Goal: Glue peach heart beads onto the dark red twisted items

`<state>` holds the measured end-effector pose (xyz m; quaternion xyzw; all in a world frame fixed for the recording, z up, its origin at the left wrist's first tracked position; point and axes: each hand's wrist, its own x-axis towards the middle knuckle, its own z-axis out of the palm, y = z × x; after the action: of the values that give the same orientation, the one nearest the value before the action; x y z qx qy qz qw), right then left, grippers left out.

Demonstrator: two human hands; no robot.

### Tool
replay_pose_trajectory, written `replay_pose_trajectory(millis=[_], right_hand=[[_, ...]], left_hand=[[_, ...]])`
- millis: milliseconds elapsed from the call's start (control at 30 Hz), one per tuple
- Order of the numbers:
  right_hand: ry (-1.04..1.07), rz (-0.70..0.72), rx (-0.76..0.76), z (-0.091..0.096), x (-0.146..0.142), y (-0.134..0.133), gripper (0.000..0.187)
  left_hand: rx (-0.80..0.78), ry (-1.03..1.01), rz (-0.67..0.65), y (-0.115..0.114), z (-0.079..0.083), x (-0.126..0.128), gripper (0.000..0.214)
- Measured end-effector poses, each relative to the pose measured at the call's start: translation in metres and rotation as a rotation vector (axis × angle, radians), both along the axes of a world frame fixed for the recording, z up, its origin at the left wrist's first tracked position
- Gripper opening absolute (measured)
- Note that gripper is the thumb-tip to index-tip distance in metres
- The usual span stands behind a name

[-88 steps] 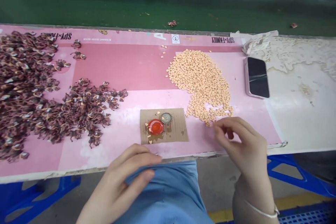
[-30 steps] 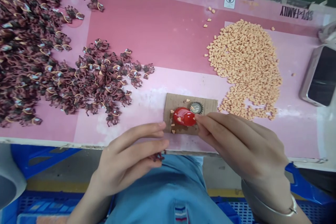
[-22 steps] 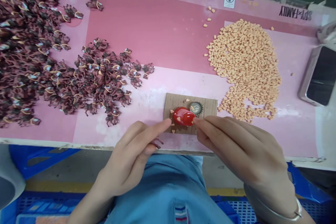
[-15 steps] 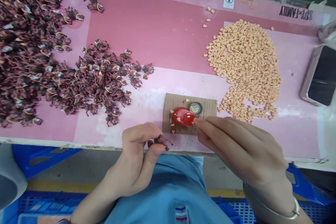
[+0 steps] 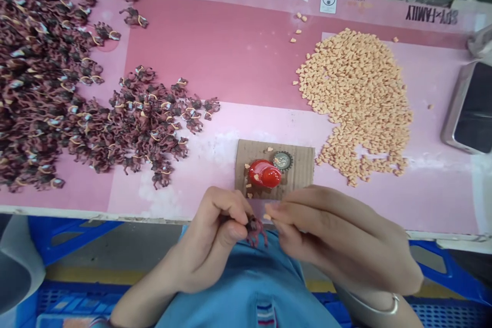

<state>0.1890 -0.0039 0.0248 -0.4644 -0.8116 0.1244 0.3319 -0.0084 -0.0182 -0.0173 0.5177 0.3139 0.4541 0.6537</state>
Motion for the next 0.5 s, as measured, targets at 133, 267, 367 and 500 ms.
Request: replay_pose_trajectory(millis=[133, 267, 367, 500], right_hand=[[0.076, 0.034, -0.039, -0.005, -0.002, 0.000, 0.018], [0.104, 0.090, -0.090, -0.004, 0.003, 0.001, 0.018], [0.058, 0.111, -0.098, -0.003, 0.006, 0.000, 0.020], [-0.013, 0.118, -0.111, -0.003, 0.009, -0.010, 0.021]], left_hand=[[-0.013, -0.013, -0.032, -0.002, 0.000, -0.002, 0.010], [-0.009, 0.001, -0.064, 0.000, 0.002, -0.001, 0.010], [0.001, 0.003, -0.078, 0.001, 0.003, 0.001, 0.010], [0.041, 0.036, -0.002, 0.001, 0.002, 0.005, 0.009]])
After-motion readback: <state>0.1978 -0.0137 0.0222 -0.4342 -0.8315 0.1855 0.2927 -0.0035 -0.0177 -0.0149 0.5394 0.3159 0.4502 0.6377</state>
